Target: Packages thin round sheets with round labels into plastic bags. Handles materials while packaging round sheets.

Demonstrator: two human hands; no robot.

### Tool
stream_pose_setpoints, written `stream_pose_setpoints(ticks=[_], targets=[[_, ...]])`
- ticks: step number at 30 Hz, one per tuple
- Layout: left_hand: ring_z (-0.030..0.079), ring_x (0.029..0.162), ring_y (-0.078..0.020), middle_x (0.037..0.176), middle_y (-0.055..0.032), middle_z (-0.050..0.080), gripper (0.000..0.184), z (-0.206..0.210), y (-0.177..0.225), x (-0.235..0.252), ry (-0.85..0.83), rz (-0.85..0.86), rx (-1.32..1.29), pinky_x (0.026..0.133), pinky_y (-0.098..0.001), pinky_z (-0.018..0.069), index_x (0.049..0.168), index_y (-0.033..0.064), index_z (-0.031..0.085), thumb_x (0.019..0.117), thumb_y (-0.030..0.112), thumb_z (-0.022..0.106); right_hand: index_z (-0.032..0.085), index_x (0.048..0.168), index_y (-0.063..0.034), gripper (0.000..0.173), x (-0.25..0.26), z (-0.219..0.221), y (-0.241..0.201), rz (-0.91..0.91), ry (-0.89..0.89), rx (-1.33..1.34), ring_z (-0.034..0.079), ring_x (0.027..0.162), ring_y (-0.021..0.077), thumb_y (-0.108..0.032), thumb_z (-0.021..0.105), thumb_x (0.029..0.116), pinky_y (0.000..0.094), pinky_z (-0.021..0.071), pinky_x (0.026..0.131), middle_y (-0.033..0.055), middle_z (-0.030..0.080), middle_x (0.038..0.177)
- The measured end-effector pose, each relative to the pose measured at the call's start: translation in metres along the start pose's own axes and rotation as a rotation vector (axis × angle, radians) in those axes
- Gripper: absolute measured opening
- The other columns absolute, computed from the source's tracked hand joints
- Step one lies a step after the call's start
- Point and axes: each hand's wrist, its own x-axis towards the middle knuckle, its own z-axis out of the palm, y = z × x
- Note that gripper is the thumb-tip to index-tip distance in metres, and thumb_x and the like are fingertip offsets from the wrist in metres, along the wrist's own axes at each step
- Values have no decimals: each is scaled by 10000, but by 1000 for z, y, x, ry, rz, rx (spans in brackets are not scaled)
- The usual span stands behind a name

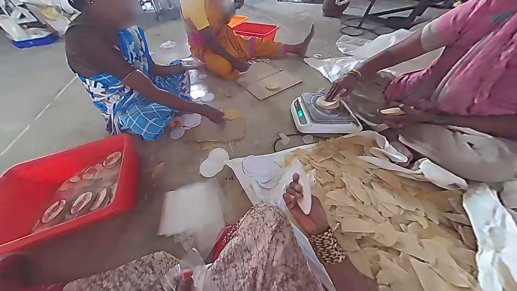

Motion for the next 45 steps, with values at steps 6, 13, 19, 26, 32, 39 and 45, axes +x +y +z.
stream_pose_setpoints(ticks=[6,13,19,26,32,39,45], targets=[[644,615,-16,701,103,678,139,-28,-21,5,-96,24,-43,653,-227,583,943,137,618,1010,54,528,792,868,-172,115,-26,35,2,-104,97,-617,670,600,55,-230,856,792,238,592,585,-18,722,724],[640,640,-9,724,101,666,102,-42,-19,-12,-73,24,-68,662,-220,578,1004,118,582,1014,44,512,757,845,-135,87,-48,79,12,-304,93,-833,700,649,50,-205,806,865,235,617,631,-4,729,736],[626,611,-7,691,100,665,144,-64,-21,-22,-57,50,-129,633,-216,562,931,147,627,1009,65,539,681,1089,-23,185,-63,98,26,-534,114,-1268,715,807,38,15,591,932,212,614,754,-33,750,917],[635,603,-20,680,87,661,110,-77,-20,-38,-3,8,-160,628,-227,580,950,120,615,1017,69,544,691,936,-94,67,-92,118,42,-792,-44,-1568,703,758,-27,-160,704,937,162,609,717,-98,744,845],[657,610,-29,692,69,685,112,-81,-20,-48,32,9,-177,631,-237,593,949,96,630,1004,34,555,671,976,-171,88,-113,136,35,-1128,-282,-1761,675,989,48,-256,668,998,197,553,887,-58,708,976],[687,633,-51,716,50,708,101,-85,-24,-53,27,4,-199,636,-259,608,948,86,635,1006,41,565,627,991,-191,59,-141,160,28,-1307,-473,-2046,537,1184,71,-188,577,1022,210,376,1089,-72,614,1118],[683,626,-47,714,53,705,89,-84,-22,-54,18,-15,-183,627,-251,605,958,83,630,1010,49,567,658,1040,-181,127,-134,159,34,-1140,-427,-1972,607,1080,57,-234,543,1057,196,461,987,-68,678,1043]])
